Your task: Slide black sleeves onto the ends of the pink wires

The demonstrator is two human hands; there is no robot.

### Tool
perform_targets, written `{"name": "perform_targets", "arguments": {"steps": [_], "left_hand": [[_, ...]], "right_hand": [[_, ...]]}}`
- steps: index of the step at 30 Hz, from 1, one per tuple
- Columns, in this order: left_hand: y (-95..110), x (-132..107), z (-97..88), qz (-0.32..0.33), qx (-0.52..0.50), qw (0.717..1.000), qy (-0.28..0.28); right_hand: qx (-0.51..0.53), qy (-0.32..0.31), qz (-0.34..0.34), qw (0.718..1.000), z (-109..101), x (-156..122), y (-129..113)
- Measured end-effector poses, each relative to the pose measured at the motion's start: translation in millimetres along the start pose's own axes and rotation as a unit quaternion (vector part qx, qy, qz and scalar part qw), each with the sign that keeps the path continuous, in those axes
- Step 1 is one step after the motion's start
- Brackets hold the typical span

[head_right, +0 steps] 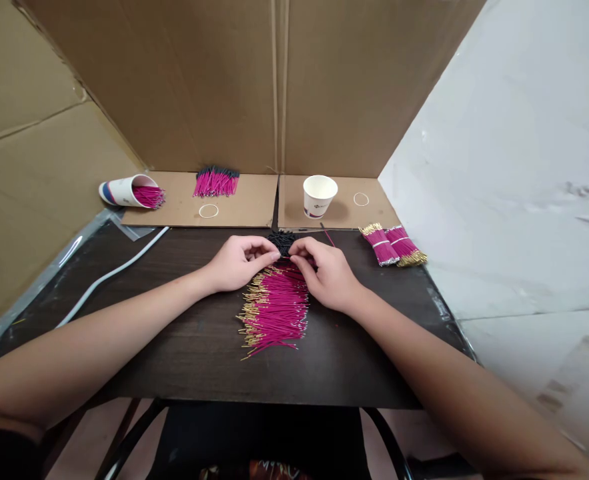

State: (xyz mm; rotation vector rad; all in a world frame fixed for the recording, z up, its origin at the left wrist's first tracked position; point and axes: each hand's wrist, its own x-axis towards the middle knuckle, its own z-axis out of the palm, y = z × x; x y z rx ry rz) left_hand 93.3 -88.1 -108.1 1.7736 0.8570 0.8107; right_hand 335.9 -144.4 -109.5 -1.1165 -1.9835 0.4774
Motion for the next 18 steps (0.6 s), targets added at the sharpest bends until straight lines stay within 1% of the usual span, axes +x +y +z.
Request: {"name": "perform_targets", "arguments": {"steps": [6, 13, 18], "left_hand": [[1.2, -0.3, -0.2, 0.001, 0.008, 1.0, -0.007], [1.0, -0.8, 0.0, 0.008, 0.015, 1.0, -0.007], [2.1, -1.0, -0.4, 0.008, 0.016, 1.0, -0.008]], "right_hand": [[0.003, 0.004, -0.017, 1.0, -0.1, -0.1, 0.7], [0.004, 0.002, 0.0, 1.0, 1.2, -1.0, -1.2], [0.025, 0.003, 0.016, 1.0, 2.5, -0.9, -3.2]]}}
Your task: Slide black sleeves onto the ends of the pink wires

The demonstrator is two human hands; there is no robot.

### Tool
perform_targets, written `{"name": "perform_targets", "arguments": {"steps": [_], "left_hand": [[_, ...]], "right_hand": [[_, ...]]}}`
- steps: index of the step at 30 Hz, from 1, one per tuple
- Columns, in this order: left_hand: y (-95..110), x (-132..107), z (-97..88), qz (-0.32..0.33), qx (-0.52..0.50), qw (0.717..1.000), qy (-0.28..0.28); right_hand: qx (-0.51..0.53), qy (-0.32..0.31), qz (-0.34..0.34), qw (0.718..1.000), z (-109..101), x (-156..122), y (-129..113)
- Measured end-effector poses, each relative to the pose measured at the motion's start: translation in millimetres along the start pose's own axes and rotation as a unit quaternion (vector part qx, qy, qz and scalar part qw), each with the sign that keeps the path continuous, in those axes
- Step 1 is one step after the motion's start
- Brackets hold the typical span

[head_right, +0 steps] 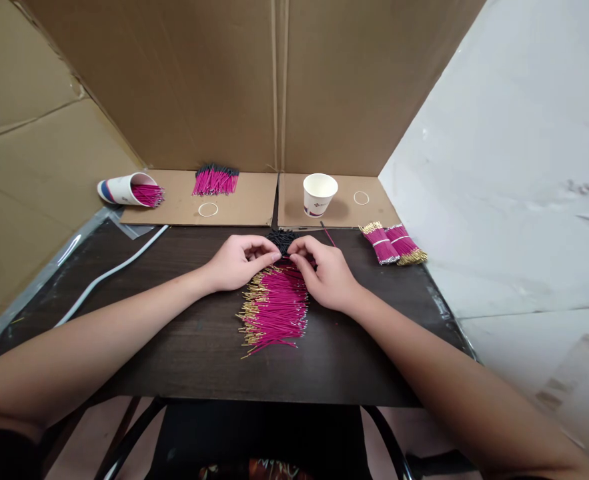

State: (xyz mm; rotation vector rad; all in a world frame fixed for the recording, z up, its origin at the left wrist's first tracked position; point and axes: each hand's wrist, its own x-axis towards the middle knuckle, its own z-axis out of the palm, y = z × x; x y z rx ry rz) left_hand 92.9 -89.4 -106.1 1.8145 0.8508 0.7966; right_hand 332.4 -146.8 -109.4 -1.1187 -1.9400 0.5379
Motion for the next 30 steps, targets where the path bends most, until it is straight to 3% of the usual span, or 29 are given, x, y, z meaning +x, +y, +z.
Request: {"name": "perform_targets", "arguments": {"steps": [24, 30], "left_hand": [[0.4, 0.0, 0.6, -0.006, 0.003, 1.0, -0.002], [-0.4, 0.2, 1.3, -0.009, -0.004, 1.0, 0.007]], "right_hand": [[-0.01, -0.004, -0.008, 1.0, -2.2, 0.5, 3.0], [-0.063, -0.014, -0.049, 0.997, -10.9, 4.0, 4.2]]}}
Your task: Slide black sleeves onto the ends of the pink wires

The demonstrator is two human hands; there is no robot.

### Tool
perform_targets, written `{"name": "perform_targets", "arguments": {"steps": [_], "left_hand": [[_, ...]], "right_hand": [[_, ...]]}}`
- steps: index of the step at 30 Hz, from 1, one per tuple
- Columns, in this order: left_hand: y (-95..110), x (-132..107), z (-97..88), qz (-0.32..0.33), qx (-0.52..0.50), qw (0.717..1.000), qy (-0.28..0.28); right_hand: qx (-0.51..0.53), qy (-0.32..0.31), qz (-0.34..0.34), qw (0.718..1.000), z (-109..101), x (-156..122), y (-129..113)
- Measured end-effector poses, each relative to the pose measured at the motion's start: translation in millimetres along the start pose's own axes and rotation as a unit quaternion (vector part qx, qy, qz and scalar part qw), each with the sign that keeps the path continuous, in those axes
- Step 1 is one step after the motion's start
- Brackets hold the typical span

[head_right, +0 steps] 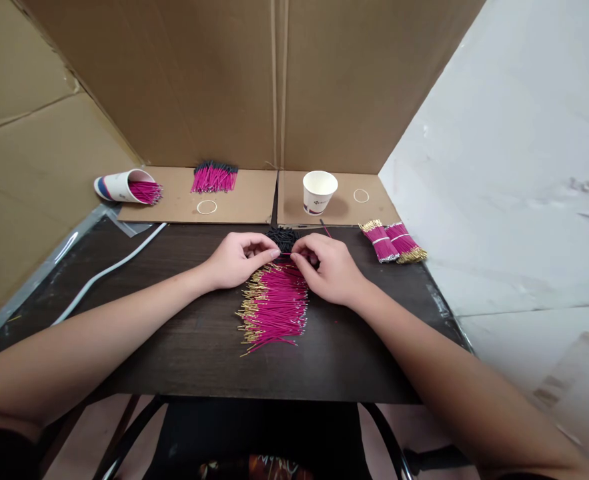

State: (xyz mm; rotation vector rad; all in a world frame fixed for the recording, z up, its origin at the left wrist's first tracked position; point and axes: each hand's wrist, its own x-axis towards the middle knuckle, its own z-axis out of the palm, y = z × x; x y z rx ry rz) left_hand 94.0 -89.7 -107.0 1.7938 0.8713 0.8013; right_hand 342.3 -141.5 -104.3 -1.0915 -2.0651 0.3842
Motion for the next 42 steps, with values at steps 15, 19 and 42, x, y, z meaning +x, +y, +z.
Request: {"name": "perform_targets", "arguments": {"steps": [15, 19, 42], "left_hand": [[-3.1, 0.0, -1.3, -0.007, 0.031, 0.999, 0.011], [-3.2, -0.1, -1.9, -0.012, 0.049, 0.999, 0.004], [-0.6, -0.1, -1.1, -0.004, 0.056, 0.998, 0.004]], "right_hand": [[-0.103, 0.123, 0.124, 0.979, -19.3, 10.1, 33.3], [-0.126, 0.137, 0.256, 0.949, -31.3, 12.0, 55.3], [-0.181, 0.074, 0.281, 0.94, -23.9, 13.9, 53.6]]}}
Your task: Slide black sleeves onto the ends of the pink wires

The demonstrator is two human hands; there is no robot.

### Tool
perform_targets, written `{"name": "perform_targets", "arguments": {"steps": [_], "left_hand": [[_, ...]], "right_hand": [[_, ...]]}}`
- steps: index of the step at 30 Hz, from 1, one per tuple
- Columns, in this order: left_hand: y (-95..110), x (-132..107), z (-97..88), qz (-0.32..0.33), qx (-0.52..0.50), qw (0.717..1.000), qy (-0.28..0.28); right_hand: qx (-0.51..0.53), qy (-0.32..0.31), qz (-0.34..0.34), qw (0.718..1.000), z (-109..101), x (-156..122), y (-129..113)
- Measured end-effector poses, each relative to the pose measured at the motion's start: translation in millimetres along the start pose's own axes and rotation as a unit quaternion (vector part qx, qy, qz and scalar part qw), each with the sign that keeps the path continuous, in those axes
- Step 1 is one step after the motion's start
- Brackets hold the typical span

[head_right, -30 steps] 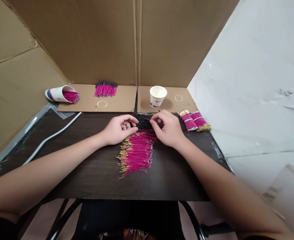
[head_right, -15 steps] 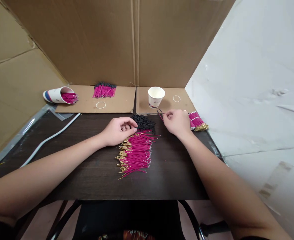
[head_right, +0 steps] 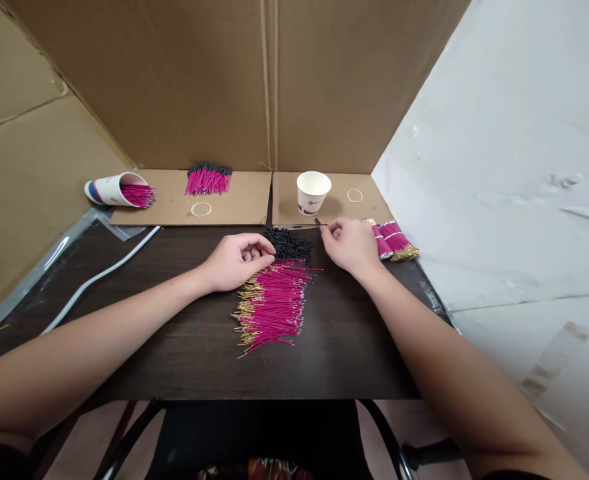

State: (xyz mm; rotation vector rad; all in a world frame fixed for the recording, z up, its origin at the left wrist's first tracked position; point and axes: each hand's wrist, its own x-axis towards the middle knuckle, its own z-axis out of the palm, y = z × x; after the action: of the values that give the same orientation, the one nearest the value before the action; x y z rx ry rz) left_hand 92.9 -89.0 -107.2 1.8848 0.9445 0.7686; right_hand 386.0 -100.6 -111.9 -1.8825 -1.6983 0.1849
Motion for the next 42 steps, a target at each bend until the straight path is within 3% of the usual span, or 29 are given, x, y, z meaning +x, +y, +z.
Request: {"name": "perform_targets", "arguments": {"steps": [6, 12, 16, 21, 29, 42], "left_hand": [[-1.2, -0.2, 1.0, 0.02, -0.011, 0.999, 0.029], [-5.2, 0.7, -0.3, 0.064, 0.083, 0.992, 0.076], [-3.9, 0.5, -2.4, 0.081, 0.111, 0.988, 0.069], [-1.4, 0.6, -3.3, 0.072, 0.126, 0.988, 0.045], [-4.3, 0.7, -2.3, 0.083, 0.15, 0.984, 0.046], [-5.9, 0.9, -1.9, 0.087, 0.152, 0.984, 0.044]], "right_hand": [[0.044, 0.011, -0.073, 0.996, -6.0, -8.3, -9.7], [0.14, -0.134, -0.255, 0.947, -12.6, -32.8, -35.9], [0.163, -0.2, -0.323, 0.911, -14.5, -44.6, -47.7], [0.182, -0.249, -0.342, 0.888, -14.9, -51.3, -53.2], [0.19, -0.265, -0.367, 0.871, -16.2, -58.8, -59.1], [0.152, -0.26, -0.364, 0.881, -14.0, -62.0, -59.3]]}}
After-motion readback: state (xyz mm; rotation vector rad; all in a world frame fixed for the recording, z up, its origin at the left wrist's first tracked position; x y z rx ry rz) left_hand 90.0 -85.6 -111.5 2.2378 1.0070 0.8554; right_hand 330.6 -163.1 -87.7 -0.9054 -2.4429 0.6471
